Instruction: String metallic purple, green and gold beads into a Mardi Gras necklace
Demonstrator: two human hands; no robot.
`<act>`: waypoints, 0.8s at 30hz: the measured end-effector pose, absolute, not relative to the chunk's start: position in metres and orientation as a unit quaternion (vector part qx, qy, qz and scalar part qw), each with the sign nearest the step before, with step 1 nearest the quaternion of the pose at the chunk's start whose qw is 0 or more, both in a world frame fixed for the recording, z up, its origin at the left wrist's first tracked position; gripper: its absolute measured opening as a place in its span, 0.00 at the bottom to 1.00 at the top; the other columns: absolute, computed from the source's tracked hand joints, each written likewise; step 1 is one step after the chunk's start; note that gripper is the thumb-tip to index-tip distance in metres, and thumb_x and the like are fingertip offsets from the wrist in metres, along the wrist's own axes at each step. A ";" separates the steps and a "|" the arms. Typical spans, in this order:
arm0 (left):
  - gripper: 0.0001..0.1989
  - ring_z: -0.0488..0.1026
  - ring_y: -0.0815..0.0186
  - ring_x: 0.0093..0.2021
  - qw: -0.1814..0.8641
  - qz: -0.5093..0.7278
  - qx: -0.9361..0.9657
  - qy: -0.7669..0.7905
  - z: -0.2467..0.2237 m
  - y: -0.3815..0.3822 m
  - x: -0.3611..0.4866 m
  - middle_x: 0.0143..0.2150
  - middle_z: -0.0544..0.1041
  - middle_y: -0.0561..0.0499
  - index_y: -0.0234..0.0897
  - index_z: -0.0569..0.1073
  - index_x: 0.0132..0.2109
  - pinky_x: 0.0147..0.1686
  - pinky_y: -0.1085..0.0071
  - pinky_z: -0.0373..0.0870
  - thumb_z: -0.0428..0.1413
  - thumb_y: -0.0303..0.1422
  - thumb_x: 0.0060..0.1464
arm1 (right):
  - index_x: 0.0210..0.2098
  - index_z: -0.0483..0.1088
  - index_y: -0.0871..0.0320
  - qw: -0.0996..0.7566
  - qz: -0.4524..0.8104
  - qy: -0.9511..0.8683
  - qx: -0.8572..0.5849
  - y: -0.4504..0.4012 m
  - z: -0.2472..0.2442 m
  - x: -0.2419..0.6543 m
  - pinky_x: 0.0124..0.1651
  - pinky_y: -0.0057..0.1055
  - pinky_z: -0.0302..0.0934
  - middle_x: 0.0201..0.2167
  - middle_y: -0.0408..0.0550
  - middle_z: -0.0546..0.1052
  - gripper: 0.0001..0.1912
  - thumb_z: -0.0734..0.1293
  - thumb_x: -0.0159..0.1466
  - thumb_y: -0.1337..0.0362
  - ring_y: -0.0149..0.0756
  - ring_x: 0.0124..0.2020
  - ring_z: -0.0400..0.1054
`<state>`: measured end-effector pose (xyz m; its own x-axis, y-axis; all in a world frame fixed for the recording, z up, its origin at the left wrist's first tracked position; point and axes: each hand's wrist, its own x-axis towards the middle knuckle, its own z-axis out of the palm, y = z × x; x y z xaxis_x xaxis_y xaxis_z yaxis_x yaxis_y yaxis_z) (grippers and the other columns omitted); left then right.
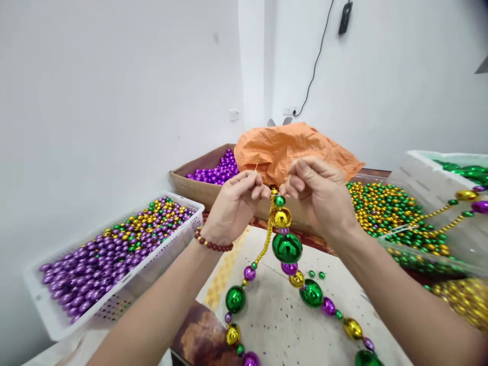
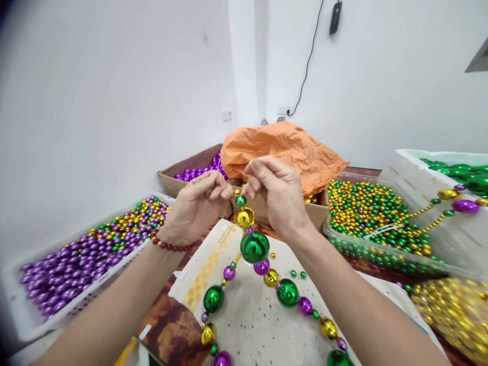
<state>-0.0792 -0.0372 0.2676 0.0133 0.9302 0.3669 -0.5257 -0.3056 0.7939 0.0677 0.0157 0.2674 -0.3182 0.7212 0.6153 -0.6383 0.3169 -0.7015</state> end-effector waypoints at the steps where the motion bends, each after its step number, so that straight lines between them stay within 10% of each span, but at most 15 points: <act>1: 0.11 0.68 0.71 0.28 0.529 0.663 0.479 0.227 0.281 -0.036 -0.079 0.21 0.62 0.55 0.33 0.71 0.28 0.36 0.74 0.67 0.52 0.27 0.59 | 0.28 0.70 0.58 0.584 0.571 -0.575 -0.037 0.017 0.281 0.069 0.29 0.28 0.63 0.19 0.37 0.62 0.10 0.65 0.66 0.66 0.25 0.20 0.58; 12: 0.13 0.63 0.78 0.21 0.295 0.689 0.629 0.207 0.488 -0.020 -0.083 0.20 0.60 0.58 0.32 0.67 0.24 0.29 0.78 0.63 0.52 0.21 0.57 | 0.25 0.62 0.58 0.635 0.426 -0.645 -0.012 0.024 0.493 0.052 0.26 0.23 0.57 0.15 0.33 0.55 0.18 0.57 0.71 0.65 0.19 0.14 0.52; 24: 0.15 0.55 0.78 0.19 0.262 0.653 0.689 0.173 0.528 -0.048 -0.084 0.21 0.62 0.55 0.31 0.66 0.19 0.23 0.78 0.59 0.51 0.16 0.51 | 0.22 0.61 0.59 0.608 0.432 -0.666 0.032 0.003 0.533 0.054 0.21 0.23 0.54 0.13 0.32 0.51 0.18 0.60 0.69 0.67 0.20 0.13 0.46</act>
